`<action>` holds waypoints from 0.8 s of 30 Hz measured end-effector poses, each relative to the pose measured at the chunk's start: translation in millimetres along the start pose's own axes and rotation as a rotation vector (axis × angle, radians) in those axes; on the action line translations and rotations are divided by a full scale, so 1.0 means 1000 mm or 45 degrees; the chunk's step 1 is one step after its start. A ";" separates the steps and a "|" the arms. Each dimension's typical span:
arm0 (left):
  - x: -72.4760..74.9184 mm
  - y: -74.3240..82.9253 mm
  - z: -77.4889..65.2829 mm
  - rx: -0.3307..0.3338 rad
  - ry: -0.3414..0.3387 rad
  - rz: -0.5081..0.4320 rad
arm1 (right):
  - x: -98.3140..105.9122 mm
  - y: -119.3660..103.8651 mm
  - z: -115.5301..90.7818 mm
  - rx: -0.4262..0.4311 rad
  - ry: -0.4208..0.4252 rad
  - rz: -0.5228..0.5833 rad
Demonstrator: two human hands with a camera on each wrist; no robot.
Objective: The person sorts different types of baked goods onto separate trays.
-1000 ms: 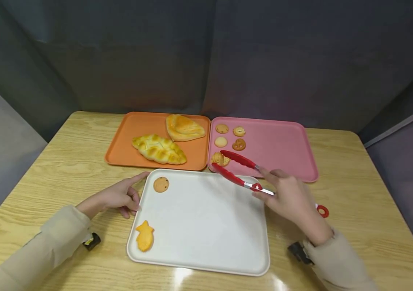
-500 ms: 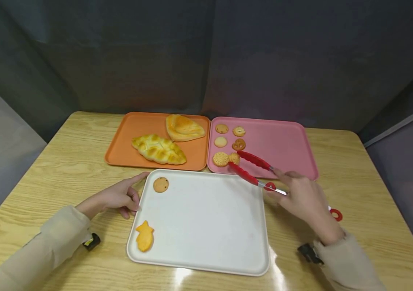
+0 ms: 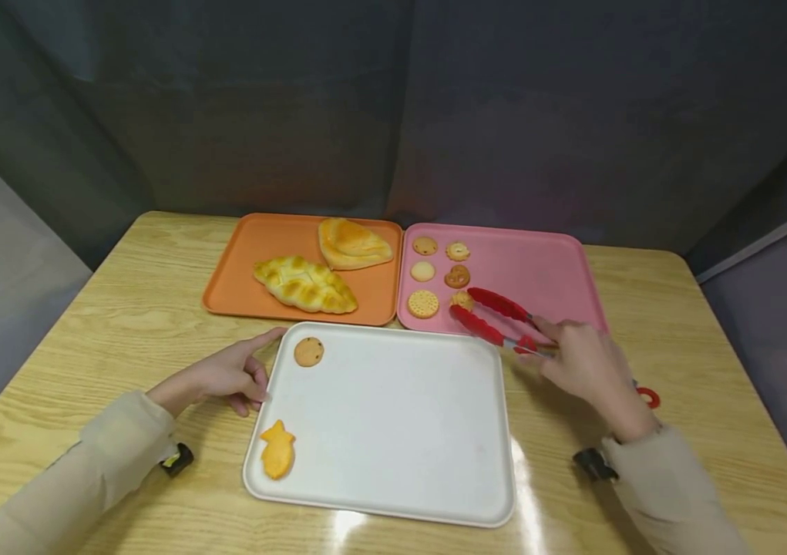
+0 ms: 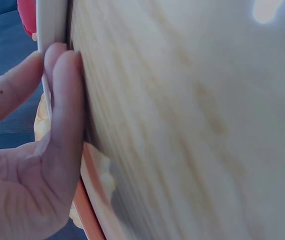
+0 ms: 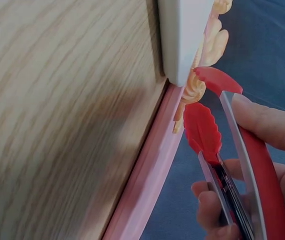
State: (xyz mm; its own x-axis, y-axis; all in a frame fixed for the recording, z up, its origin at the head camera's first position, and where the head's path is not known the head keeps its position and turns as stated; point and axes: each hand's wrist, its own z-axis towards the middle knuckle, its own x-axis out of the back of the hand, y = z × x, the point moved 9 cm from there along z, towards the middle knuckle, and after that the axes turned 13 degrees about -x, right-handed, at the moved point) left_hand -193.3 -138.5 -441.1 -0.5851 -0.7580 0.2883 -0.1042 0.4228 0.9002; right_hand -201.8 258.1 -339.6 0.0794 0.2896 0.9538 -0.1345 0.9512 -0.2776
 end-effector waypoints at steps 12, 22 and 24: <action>0.000 0.001 -0.001 -0.011 -0.008 0.004 | -0.001 -0.007 0.006 -0.023 -0.019 0.019; 0.000 0.000 0.000 -0.003 -0.001 -0.010 | -0.006 -0.056 -0.001 0.122 -0.038 0.047; 0.000 -0.001 0.000 -0.004 0.000 -0.008 | -0.010 -0.064 -0.002 0.122 -0.074 0.044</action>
State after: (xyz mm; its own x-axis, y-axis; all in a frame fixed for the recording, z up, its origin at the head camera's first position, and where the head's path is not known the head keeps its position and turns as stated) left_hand -193.0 -138.7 -441.8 -0.5848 -0.7604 0.2825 -0.1056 0.4166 0.9029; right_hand -192.2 194.1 -331.3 0.0158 0.3125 0.9498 -0.2300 0.9256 -0.3007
